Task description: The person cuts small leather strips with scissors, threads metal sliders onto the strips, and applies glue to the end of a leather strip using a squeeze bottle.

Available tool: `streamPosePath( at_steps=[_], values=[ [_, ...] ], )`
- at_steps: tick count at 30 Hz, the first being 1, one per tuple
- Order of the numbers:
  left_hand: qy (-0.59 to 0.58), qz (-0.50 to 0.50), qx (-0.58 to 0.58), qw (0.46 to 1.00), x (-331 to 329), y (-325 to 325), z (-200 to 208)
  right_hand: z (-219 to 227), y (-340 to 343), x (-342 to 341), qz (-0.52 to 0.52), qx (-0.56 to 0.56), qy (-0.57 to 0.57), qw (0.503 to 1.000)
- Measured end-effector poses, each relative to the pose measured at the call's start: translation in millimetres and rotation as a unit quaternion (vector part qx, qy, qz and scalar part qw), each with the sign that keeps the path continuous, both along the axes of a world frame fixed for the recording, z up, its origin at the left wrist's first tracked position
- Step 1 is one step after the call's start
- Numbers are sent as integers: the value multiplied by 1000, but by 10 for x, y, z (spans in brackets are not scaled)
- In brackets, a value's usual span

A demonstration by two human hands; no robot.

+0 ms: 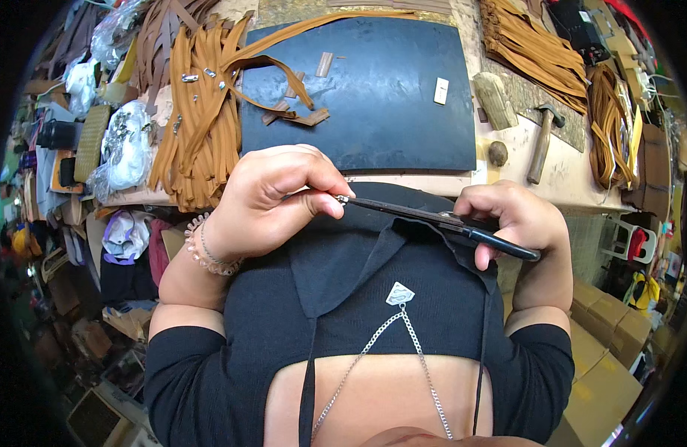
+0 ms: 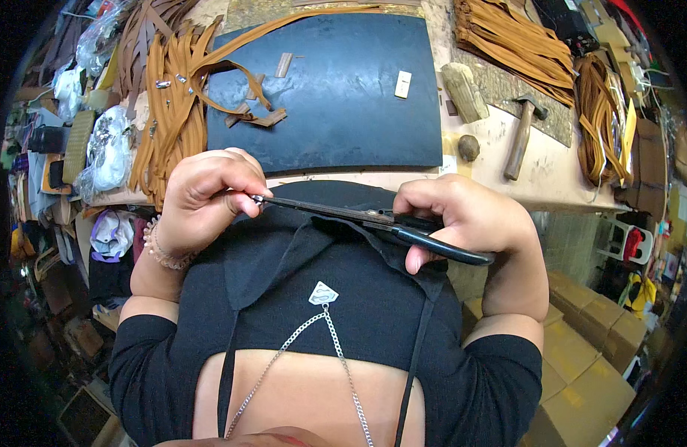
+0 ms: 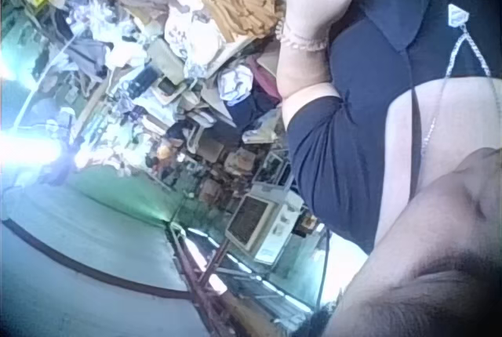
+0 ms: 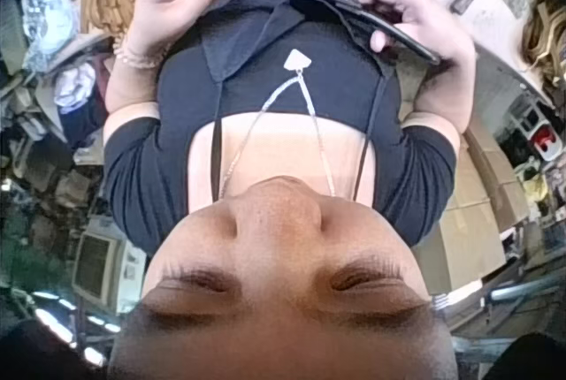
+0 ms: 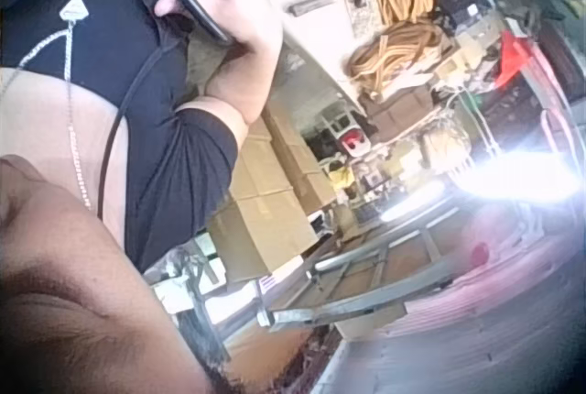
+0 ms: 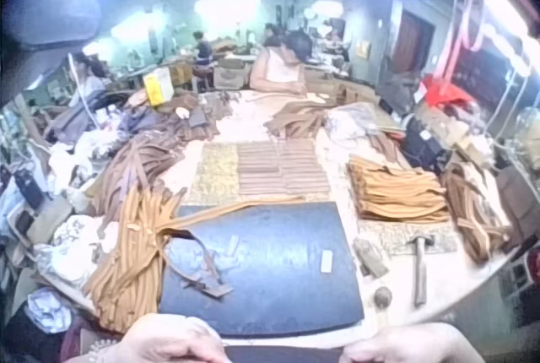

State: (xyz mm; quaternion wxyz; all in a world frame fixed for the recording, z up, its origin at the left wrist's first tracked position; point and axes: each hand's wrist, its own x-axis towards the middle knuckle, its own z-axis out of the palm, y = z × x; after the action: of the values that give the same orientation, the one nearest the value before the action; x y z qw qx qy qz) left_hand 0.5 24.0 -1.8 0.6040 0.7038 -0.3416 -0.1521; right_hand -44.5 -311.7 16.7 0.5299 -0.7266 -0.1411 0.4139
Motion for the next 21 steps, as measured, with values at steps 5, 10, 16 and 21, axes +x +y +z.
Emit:
streamPosePath(
  at_steps=[5, 10, 16, 21],
  values=[
    [13, -20, 8, 1000, -5, 4, 10, -31, -17, 17, 31, 11, 17, 999],
    [42, -40, -16, 998, -1, 6, -4, -72, -25, 28, 36, 25, 62, 997],
    [66, -64, -31, 995, 14, -7, -39, -115, -79, 70, 62, 36, 35, 997],
    [91, -77, -69, 991, 30, -41, -117, -83, -86, 99, 55, 26, 106, 993]
  ],
)
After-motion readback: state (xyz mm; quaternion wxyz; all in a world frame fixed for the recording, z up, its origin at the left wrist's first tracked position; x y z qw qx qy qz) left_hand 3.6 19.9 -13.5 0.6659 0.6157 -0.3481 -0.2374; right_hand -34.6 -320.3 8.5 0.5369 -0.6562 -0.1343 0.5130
